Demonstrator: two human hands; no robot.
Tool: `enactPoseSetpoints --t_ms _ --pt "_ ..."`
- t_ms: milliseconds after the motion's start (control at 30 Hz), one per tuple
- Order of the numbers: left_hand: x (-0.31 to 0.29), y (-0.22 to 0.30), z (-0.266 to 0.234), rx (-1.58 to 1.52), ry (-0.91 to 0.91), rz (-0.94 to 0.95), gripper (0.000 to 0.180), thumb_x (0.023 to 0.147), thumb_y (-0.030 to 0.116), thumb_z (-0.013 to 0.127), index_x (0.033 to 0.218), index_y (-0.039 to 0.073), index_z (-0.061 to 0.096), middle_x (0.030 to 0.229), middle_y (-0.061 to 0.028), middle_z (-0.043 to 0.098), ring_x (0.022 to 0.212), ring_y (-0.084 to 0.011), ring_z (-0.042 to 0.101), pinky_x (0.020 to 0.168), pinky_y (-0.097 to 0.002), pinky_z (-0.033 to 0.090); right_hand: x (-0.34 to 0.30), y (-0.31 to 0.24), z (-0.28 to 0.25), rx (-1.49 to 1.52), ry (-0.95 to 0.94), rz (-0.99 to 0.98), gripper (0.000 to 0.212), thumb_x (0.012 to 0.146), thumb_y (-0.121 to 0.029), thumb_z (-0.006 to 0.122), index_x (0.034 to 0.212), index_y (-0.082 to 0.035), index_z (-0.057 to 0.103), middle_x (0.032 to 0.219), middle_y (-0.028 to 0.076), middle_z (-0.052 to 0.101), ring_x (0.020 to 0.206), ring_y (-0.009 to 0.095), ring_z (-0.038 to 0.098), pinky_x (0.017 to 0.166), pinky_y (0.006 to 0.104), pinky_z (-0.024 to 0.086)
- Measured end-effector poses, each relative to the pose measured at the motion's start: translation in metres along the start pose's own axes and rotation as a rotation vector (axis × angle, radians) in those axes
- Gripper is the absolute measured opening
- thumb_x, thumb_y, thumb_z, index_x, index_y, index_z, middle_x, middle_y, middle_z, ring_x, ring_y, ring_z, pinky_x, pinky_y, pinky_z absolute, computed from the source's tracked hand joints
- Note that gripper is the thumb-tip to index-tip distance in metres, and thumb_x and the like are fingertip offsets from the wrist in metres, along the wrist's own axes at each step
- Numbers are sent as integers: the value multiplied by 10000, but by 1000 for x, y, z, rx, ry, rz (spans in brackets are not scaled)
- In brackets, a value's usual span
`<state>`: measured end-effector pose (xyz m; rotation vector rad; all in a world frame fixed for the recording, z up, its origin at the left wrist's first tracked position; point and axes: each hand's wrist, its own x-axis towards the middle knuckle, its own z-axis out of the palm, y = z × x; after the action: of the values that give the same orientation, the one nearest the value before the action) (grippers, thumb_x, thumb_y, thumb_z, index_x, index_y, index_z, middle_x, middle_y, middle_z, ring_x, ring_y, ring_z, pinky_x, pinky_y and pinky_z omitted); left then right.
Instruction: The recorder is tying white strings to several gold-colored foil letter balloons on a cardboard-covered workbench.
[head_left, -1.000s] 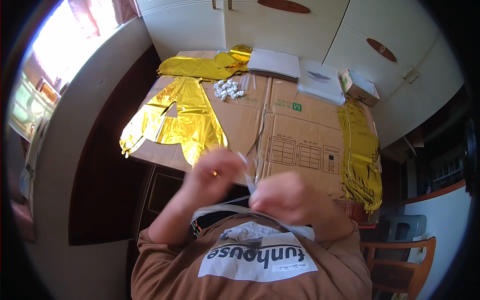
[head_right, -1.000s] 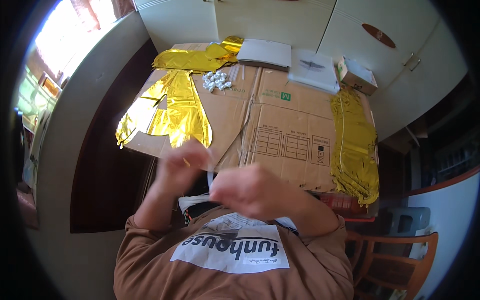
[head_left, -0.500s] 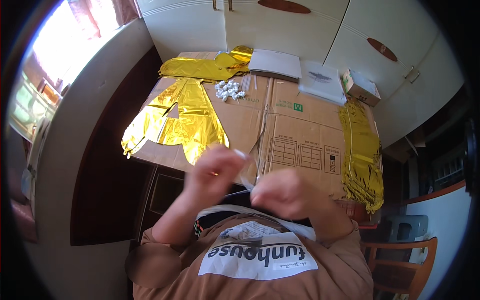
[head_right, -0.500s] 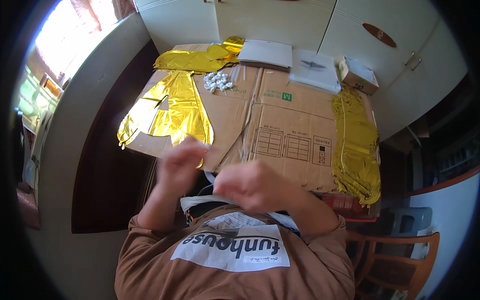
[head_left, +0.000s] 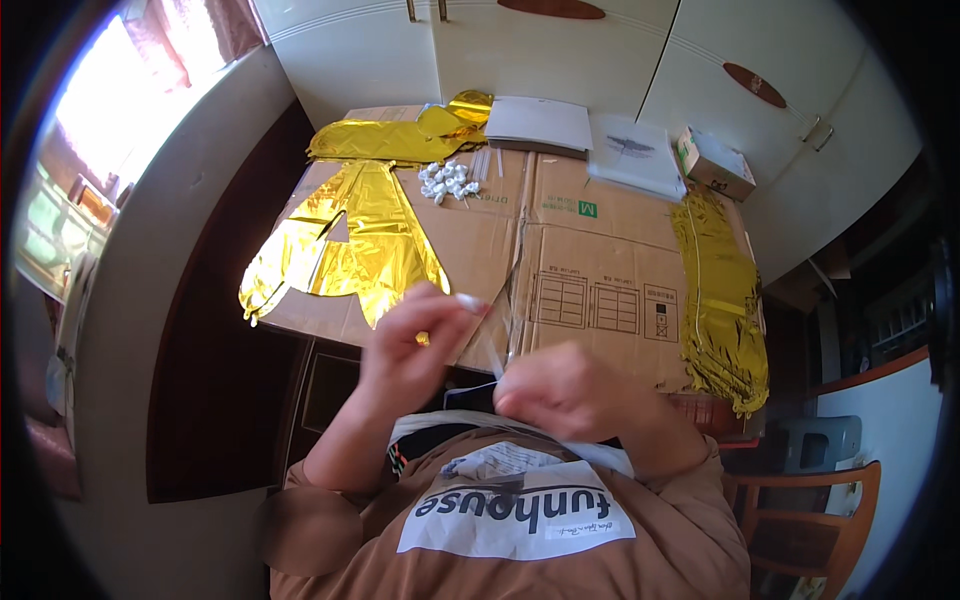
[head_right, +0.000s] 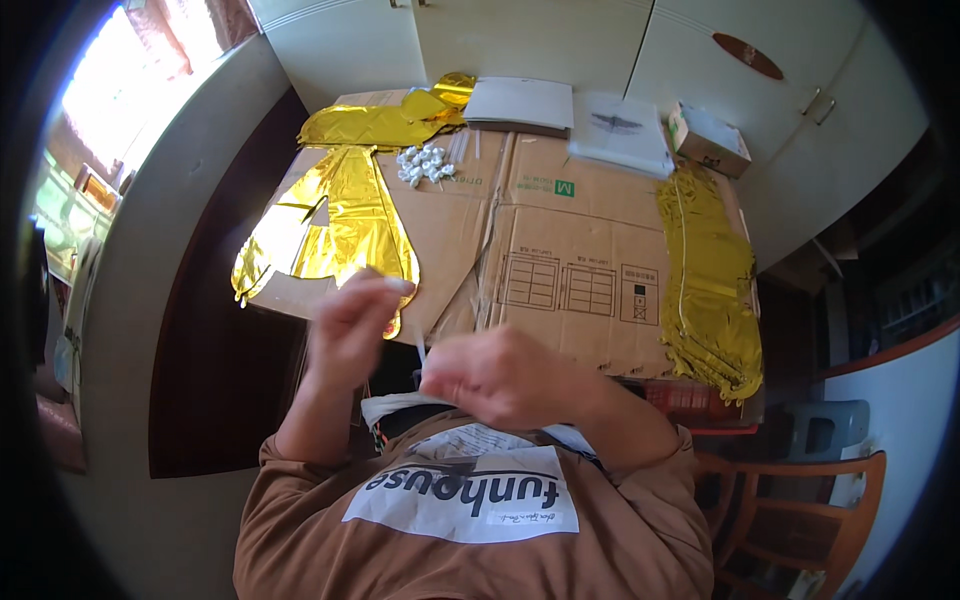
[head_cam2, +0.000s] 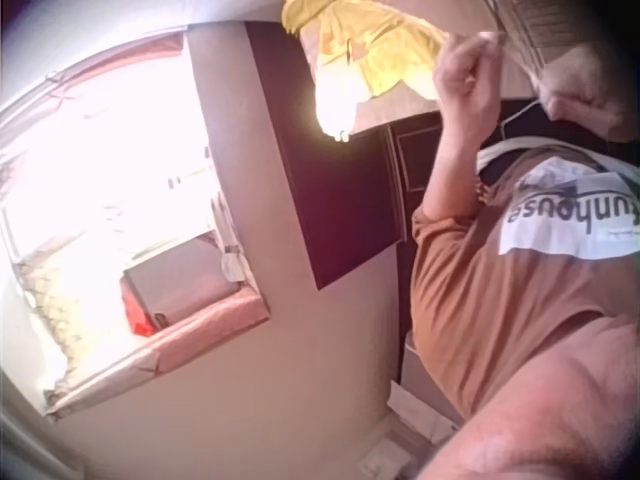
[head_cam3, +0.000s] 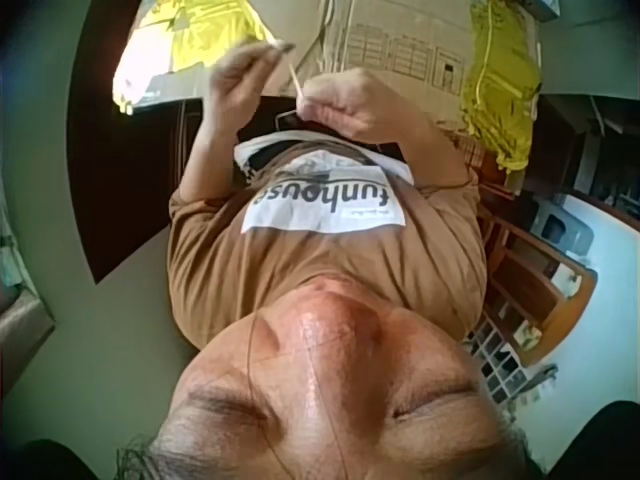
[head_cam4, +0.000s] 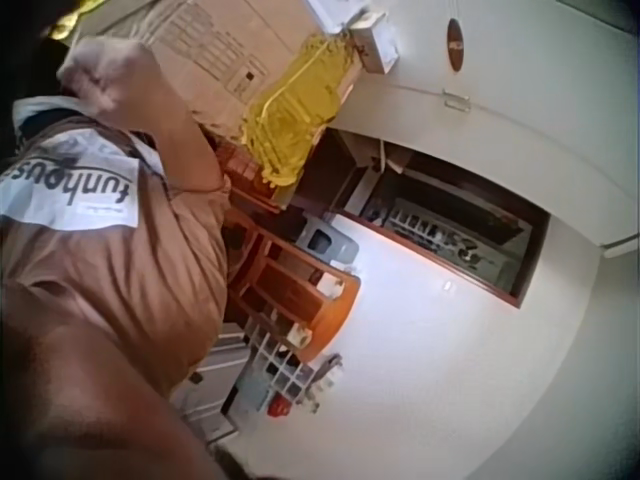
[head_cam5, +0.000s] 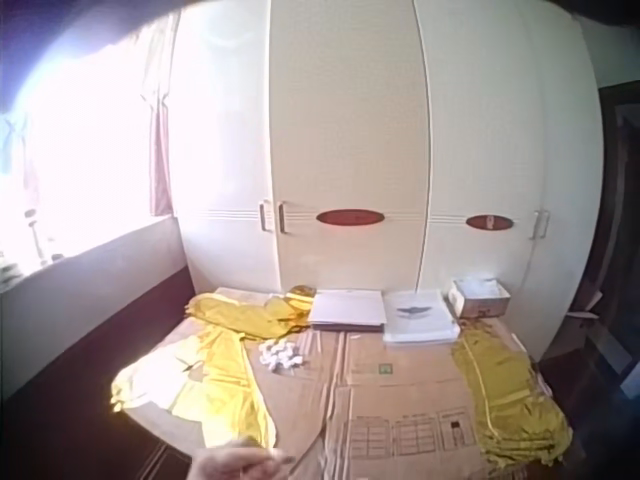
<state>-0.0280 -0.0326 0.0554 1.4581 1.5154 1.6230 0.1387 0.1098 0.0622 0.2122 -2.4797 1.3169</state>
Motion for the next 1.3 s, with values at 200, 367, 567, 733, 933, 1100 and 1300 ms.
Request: enactPoseSetpoints --t_ms 200,367,567,733,933,1100,1300 --pt "-2 7 8 -908 -46 18 103 913 33 579 928 -43 646 776 -51 592 706 -105 545 657 -262 442 1 18 5 3 -41 -13 182 908 -198 612 830 -37 576 679 148 560 623 310 585 574 351 466" --pt "-11 -18 30 -48 -204 18 73 875 44 638 935 29 676 754 -35 564 650 -92 502 596 -248 405 6 13 -24 256 310 94 203 938 -201 580 820 -37 566 683 85 548 574 175 525 565 306 433" --pt "4 -25 13 -127 102 -81 82 891 56 623 914 -3 675 738 -4 555 656 -82 484 592 -244 395 -3 7 -5 242 137 70 213 941 -218 578 822 -43 559 678 70 550 601 145 542 555 298 431" --pt "-4 7 25 -285 -361 -173 143 888 48 622 994 -5 701 788 -36 608 668 -92 516 585 -248 408 12 34 -9 150 153 233 192 931 -210 584 827 -48 583 681 65 574 631 154 555 580 300 447" --pt "-3 -24 26 101 135 21 137 890 16 613 1003 7 690 738 -32 575 665 -94 520 578 -247 402 7 5 -4 229 124 54 198 931 -195 576 817 -33 582 710 87 572 632 190 561 602 324 452" --pt "-5 -8 21 -355 33 -100 163 899 6 597 1033 -21 686 767 -20 580 693 -68 529 612 -234 416 10 34 3 129 81 112 186 929 -202 593 820 -52 588 728 80 580 629 176 564 590 304 449" --pt "-8 -10 34 -168 -169 -109 107 892 31 626 969 -11 687 723 -9 560 659 -85 509 602 -239 400 12 37 -12 287 186 135 189 951 -185 567 826 -45 584 714 22 541 661 100 515 601 259 423"
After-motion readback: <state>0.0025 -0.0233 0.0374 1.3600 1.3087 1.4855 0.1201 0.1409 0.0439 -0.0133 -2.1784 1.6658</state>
